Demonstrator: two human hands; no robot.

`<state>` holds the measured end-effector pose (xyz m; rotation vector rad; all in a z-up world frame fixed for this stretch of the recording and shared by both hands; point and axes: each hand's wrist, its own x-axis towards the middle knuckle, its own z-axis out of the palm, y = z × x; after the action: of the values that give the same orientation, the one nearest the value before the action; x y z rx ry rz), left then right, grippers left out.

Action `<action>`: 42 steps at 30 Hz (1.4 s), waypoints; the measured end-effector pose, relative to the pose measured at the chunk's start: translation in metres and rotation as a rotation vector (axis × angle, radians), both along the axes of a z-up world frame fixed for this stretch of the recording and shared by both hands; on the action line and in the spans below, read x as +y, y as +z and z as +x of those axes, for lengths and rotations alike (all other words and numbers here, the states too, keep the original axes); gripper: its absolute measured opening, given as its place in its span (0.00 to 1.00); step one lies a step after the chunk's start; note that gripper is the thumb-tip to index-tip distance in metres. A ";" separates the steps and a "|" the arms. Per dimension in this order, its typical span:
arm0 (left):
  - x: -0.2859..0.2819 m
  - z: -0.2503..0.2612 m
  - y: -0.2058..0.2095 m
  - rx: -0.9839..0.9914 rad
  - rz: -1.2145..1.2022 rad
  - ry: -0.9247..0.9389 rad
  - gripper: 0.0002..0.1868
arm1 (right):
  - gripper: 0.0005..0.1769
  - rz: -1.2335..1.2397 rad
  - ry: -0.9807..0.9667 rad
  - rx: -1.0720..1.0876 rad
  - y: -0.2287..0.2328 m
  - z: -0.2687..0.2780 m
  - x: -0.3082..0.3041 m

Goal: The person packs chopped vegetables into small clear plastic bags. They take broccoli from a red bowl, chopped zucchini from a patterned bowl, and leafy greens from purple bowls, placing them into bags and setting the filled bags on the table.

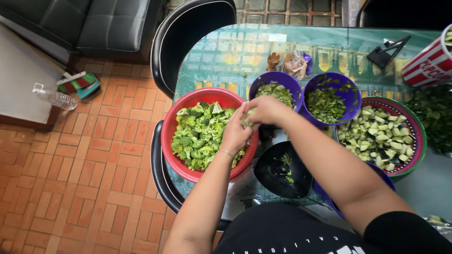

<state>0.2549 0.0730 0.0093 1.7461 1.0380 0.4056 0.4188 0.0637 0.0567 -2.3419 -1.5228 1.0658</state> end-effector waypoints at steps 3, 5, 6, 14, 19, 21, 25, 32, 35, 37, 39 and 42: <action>-0.007 -0.005 0.016 0.028 -0.051 0.015 0.44 | 0.30 -0.038 0.104 -0.026 -0.018 -0.010 -0.003; -0.008 -0.009 0.021 0.012 -0.079 0.047 0.41 | 0.28 0.011 0.155 -0.017 -0.031 -0.013 -0.003; -0.007 -0.011 0.019 0.013 -0.081 0.046 0.41 | 0.28 0.010 0.153 -0.016 -0.044 -0.012 0.001; -0.011 -0.012 0.020 0.073 -0.076 0.138 0.43 | 0.11 0.423 -0.130 0.046 -0.014 0.012 -0.024; -0.031 -0.021 0.076 0.045 -0.133 0.179 0.42 | 0.19 0.187 -0.226 -0.355 -0.068 0.148 -0.075; -0.040 -0.022 0.090 0.062 -0.071 0.154 0.41 | 0.30 0.018 -0.128 -0.480 -0.099 0.183 -0.089; -0.057 -0.015 0.114 0.063 -0.053 0.042 0.41 | 0.24 -0.099 0.053 -0.568 -0.141 0.209 -0.092; -0.084 -0.002 0.081 0.023 0.004 -0.186 0.42 | 0.27 -0.074 -0.003 -0.425 -0.114 0.201 -0.092; -0.096 0.009 0.078 0.035 -0.033 -0.259 0.42 | 0.31 -0.119 0.104 -0.406 -0.112 0.188 -0.087; -0.105 0.012 0.072 0.032 -0.041 -0.271 0.41 | 0.25 -0.084 0.118 -0.412 -0.146 0.196 -0.081; -0.109 0.015 0.067 0.023 -0.042 -0.277 0.41 | 0.19 -0.042 0.137 -0.424 -0.143 0.202 -0.075; -0.120 0.010 0.064 0.068 -0.064 -0.272 0.41 | 0.19 0.006 0.111 -0.394 -0.104 0.199 -0.084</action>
<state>0.2653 -0.0470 0.0731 1.8227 0.8353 0.1410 0.6174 -0.0199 -0.0472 -2.6034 -1.7953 0.6395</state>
